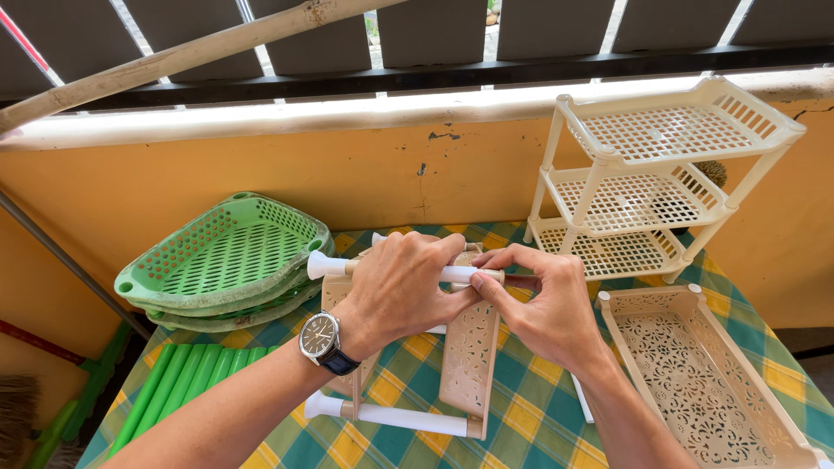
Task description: The person assembles a plastic storage rack on a table, inserting white plastic tubes into the beige perforated side panels and pressing each tube into place by hand, working around the frame one connector at a time.
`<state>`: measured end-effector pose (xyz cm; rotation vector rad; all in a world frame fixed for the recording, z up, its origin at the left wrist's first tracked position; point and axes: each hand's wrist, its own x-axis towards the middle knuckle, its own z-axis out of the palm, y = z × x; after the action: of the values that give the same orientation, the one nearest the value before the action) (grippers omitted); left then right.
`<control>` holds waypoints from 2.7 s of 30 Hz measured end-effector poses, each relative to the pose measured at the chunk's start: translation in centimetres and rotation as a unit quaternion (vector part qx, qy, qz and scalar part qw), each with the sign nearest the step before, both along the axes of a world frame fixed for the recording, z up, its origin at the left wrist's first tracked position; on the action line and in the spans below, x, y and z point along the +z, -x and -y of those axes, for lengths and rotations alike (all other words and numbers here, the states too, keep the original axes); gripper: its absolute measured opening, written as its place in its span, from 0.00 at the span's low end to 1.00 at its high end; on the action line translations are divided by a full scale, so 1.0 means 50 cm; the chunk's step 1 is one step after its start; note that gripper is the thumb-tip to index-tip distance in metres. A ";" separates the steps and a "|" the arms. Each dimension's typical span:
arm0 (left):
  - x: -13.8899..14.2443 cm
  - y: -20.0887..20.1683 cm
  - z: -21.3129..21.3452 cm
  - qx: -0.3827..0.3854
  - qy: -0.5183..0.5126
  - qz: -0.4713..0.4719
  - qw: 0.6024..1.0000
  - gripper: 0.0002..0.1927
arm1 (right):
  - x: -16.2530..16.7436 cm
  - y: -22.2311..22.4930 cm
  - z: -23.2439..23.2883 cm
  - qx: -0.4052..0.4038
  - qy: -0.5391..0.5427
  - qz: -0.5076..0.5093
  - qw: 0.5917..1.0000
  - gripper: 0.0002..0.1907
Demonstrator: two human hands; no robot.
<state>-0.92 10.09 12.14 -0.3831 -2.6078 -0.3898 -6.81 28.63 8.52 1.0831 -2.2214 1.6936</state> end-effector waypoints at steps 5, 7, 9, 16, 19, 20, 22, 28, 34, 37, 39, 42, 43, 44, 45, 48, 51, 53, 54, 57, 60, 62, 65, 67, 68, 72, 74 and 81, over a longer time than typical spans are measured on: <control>0.003 0.003 0.001 0.007 -0.005 -0.008 1.000 0.25 | -0.003 0.003 0.001 -0.013 -0.005 0.002 1.000 0.08; 0.004 0.003 0.001 -0.005 -0.011 -0.027 1.000 0.24 | -0.003 0.004 0.001 -0.015 -0.005 -0.006 1.000 0.08; 0.006 0.005 0.001 0.001 -0.012 -0.008 1.000 0.25 | -0.002 0.004 0.000 -0.022 -0.004 -0.020 1.000 0.09; 0.005 0.006 0.003 0.005 -0.005 -0.001 1.000 0.24 | 0.000 0.003 0.002 -0.018 -0.002 -0.031 0.999 0.10; 0.003 0.008 0.006 0.000 -0.005 -0.008 1.000 0.25 | -0.001 0.004 0.004 -0.016 0.000 -0.031 0.999 0.10; 0.002 0.009 0.007 -0.001 -0.005 -0.011 1.000 0.24 | -0.001 0.004 0.004 -0.015 -0.001 -0.031 0.999 0.10; 0.002 0.009 0.008 -0.005 -0.005 -0.015 1.000 0.23 | -0.001 0.004 0.004 -0.014 -0.002 -0.031 0.999 0.10; 0.005 0.007 0.011 -0.029 -0.019 -0.026 0.999 0.22 | 0.001 0.003 0.003 -0.006 -0.001 -0.021 1.000 0.12; 0.006 0.003 0.021 -0.074 -0.017 -0.071 0.995 0.18 | 0.003 0.002 0.004 -0.006 0.004 -0.026 1.000 0.13; 0.002 0.003 0.022 -0.075 -0.016 -0.084 0.993 0.18 | 0.001 0.002 0.007 -0.009 0.008 -0.031 0.999 0.12; 0.001 0.005 0.022 -0.060 -0.009 -0.060 0.996 0.19 | 0.000 0.003 0.009 -0.009 0.014 -0.037 0.999 0.12; -0.002 0.005 0.022 -0.044 -0.001 -0.045 0.998 0.20 | -0.001 0.003 0.009 -0.018 0.012 -0.019 1.000 0.09; -0.003 0.005 0.021 -0.040 0.001 -0.043 0.998 0.21 | -0.001 0.004 0.009 -0.019 0.013 -0.018 1.000 0.09; -0.003 0.006 0.022 -0.041 0.001 -0.049 0.998 0.21 | -0.001 0.004 0.009 -0.020 0.014 -0.017 1.000 0.09; -0.004 0.006 0.022 -0.043 0.002 -0.055 0.998 0.21 | -0.001 0.004 0.009 -0.021 0.015 -0.017 1.000 0.09; -0.004 0.007 0.022 -0.044 0.004 -0.060 0.997 0.21 | -0.003 0.004 0.009 -0.022 0.013 -0.023 0.999 0.09; -0.001 0.006 0.022 -0.049 0.002 -0.070 0.996 0.20 | -0.003 0.005 0.009 -0.024 0.013 -0.023 0.999 0.08; 0.005 0.003 0.022 -0.053 -0.005 -0.064 0.996 0.20 | -0.003 0.005 0.011 -0.026 0.015 -0.023 0.999 0.09; 0.008 -0.002 0.023 -0.054 -0.011 -0.053 0.997 0.20 | -0.003 0.005 0.013 -0.026 0.015 -0.023 0.999 0.10; 0.019 -0.026 0.023 -0.072 0.044 -0.147 0.986 0.23 | -0.003 0.005 0.013 -0.025 0.012 -0.029 0.999 0.10; 0.009 -0.082 0.024 -0.103 0.074 -0.209 0.970 0.25 | -0.005 0.007 0.010 -0.016 0.024 -0.032 0.999 0.11; -0.017 -0.134 0.032 -0.141 0.065 -0.193 0.969 0.24 | -0.008 0.008 0.008 -0.017 0.031 -0.037 0.999 0.11; -0.083 -0.201 0.054 -0.157 0.128 -0.153 0.967 0.19 | -0.013 0.012 0.007 -0.021 0.023 -0.042 0.999 0.11; -0.139 -0.232 0.076 -0.131 0.160 -0.151 0.967 0.17 | -0.015 0.012 0.009 -0.022 0.018 -0.039 0.999 0.11; -0.168 -0.246 0.088 -0.109 0.157 -0.158 0.969 0.15 | -0.015 0.013 0.011 -0.019 0.019 -0.037 0.999 0.11; -0.280 -0.289 0.120 0.011 0.166 -0.161 0.973 0.16 | -0.014 0.007 0.020 -0.031 0.019 -0.039 0.999 0.12; -0.322 -0.293 0.125 0.027 0.157 -0.157 0.975 0.16 | -0.014 0.005 0.024 -0.029 0.023 -0.034 0.999 0.13; -0.358 -0.278 0.113 0.064 0.088 -0.163 0.981 0.23 | -0.016 -0.005 0.023 -0.017 0.013 -0.045 0.999 0.15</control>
<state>12.95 4.42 -5.77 -0.3050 -2.3331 -0.0462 -6.54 27.49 7.74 1.0866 -2.1440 1.6218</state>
